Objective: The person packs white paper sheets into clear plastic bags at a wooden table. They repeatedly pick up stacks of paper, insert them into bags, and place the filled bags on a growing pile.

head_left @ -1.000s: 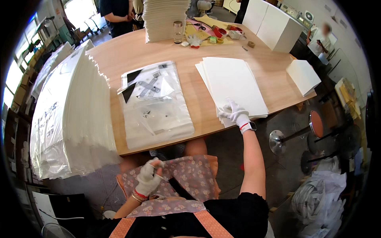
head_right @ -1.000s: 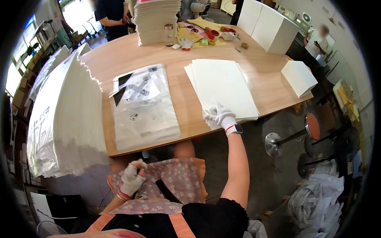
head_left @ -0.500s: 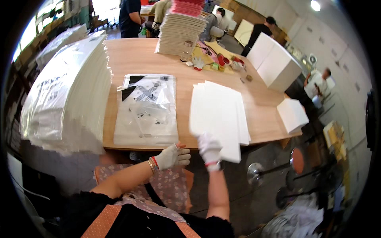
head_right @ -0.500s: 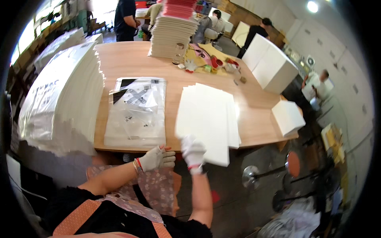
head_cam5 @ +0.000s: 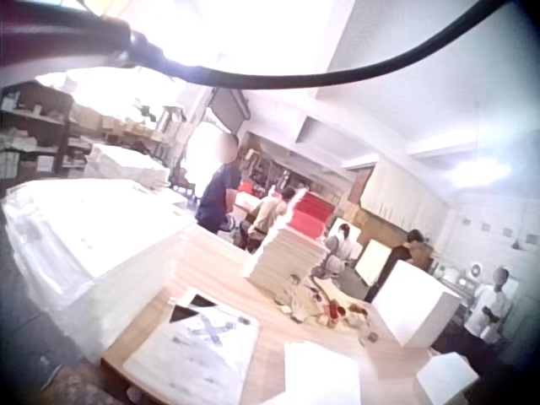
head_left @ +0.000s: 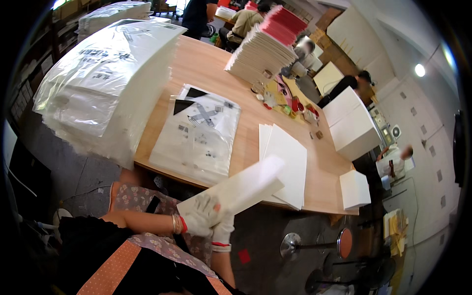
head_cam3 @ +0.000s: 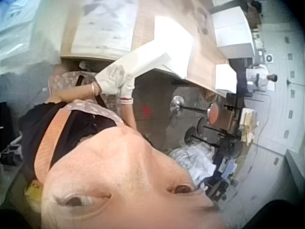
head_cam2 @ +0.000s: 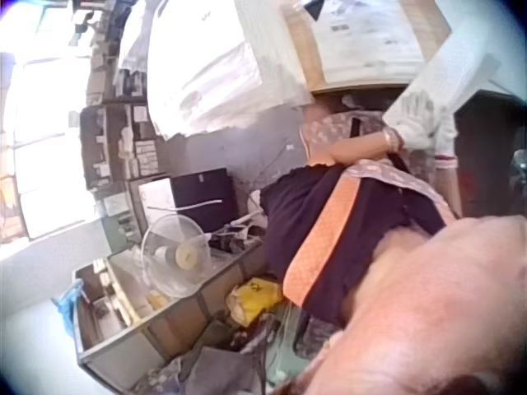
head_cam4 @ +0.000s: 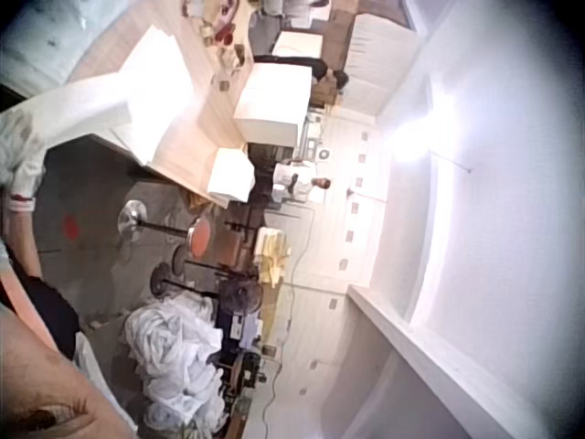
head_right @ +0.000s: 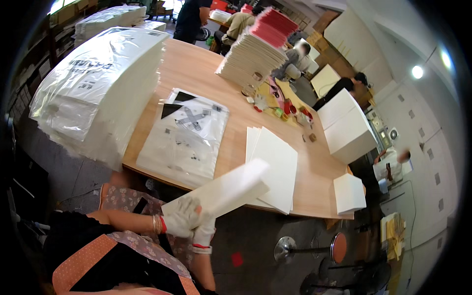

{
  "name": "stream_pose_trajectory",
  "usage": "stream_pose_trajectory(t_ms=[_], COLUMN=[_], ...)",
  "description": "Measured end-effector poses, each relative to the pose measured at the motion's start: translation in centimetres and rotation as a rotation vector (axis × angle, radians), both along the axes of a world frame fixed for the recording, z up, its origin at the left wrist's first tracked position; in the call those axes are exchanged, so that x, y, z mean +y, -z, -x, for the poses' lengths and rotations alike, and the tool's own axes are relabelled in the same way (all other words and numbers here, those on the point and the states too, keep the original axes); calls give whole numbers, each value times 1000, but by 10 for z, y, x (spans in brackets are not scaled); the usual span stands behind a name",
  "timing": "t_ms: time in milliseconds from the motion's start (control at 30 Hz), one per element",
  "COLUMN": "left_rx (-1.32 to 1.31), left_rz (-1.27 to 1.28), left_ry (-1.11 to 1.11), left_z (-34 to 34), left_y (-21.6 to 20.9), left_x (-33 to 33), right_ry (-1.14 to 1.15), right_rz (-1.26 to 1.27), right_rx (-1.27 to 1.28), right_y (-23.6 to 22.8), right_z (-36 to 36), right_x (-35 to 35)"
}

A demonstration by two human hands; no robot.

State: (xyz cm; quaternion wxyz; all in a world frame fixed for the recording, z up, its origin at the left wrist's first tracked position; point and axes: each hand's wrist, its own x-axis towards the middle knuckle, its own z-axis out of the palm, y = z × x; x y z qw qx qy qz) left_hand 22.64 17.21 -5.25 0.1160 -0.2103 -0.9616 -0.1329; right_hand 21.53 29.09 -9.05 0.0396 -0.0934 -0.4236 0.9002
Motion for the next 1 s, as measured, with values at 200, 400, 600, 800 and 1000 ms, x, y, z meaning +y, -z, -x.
stream_pose_trajectory(t_ms=[200,400,600,800,1000], left_rx=[117,-821,-877,-654,-403], left_rz=[-370,-964,-1498,-1548,-387], left_ry=[75,-183,369,364,540], left_z=[60,151,133,206,69], left_y=[-76,-91,-151,-74,-123], left_x=[-73,-127,-122,-148,-13], right_ry=[41,44,128,-150,-252], right_rz=[-1169,-458,-1125,-1815,-2243], right_rx=[233,53,147,445,586], right_y=[-27,-42,-103,-101,-33], right_z=[3,-7,-38,-16,47], right_x=[-2,41,71,60,66])
